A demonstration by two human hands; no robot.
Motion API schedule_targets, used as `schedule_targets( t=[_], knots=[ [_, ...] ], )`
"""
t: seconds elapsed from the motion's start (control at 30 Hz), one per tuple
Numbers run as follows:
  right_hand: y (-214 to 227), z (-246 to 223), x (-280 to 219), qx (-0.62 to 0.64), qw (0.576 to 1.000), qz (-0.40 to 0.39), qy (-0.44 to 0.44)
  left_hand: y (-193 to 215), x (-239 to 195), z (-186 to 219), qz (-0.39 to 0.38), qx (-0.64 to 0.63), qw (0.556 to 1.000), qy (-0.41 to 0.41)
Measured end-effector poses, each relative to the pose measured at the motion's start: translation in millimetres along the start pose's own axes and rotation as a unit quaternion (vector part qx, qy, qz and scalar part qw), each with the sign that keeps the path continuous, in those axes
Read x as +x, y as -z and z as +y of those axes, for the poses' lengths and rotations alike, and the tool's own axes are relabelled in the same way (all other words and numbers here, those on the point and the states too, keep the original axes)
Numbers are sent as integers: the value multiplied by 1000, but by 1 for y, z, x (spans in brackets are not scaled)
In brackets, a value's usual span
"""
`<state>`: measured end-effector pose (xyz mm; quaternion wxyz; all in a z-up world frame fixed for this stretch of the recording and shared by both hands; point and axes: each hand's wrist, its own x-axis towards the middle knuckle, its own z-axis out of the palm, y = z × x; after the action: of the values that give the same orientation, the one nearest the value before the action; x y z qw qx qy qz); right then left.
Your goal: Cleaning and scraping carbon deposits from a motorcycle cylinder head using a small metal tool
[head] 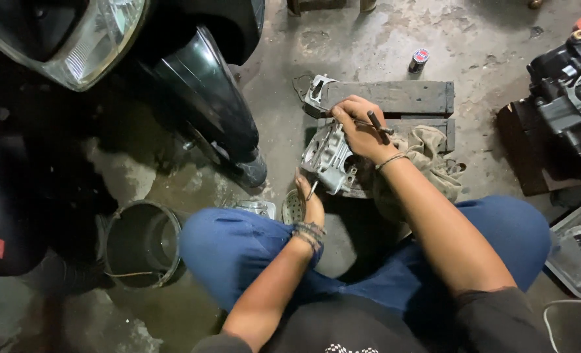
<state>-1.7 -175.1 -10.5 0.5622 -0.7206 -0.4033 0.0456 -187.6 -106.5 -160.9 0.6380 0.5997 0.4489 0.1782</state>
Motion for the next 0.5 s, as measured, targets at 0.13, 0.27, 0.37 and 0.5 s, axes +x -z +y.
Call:
schedule_targets(
  t=[0.13, 0.27, 0.37, 0.5],
  knots=[
    [0, -4, 8, -14, 1000, -18, 1, 31, -50, 30, -8, -25, 994, 103],
    [2, -17, 17, -20, 999, -43, 12, 54, -41, 97, 0, -68, 998, -18],
    [-7, -24, 21, -41, 997, -68, 27, 57, 1, 129, -170, -30, 978, -115],
    [-11, -37, 25, -52, 995, -81, 23, 44, 50, 144, -337, 73, 931, -125]
  ],
)
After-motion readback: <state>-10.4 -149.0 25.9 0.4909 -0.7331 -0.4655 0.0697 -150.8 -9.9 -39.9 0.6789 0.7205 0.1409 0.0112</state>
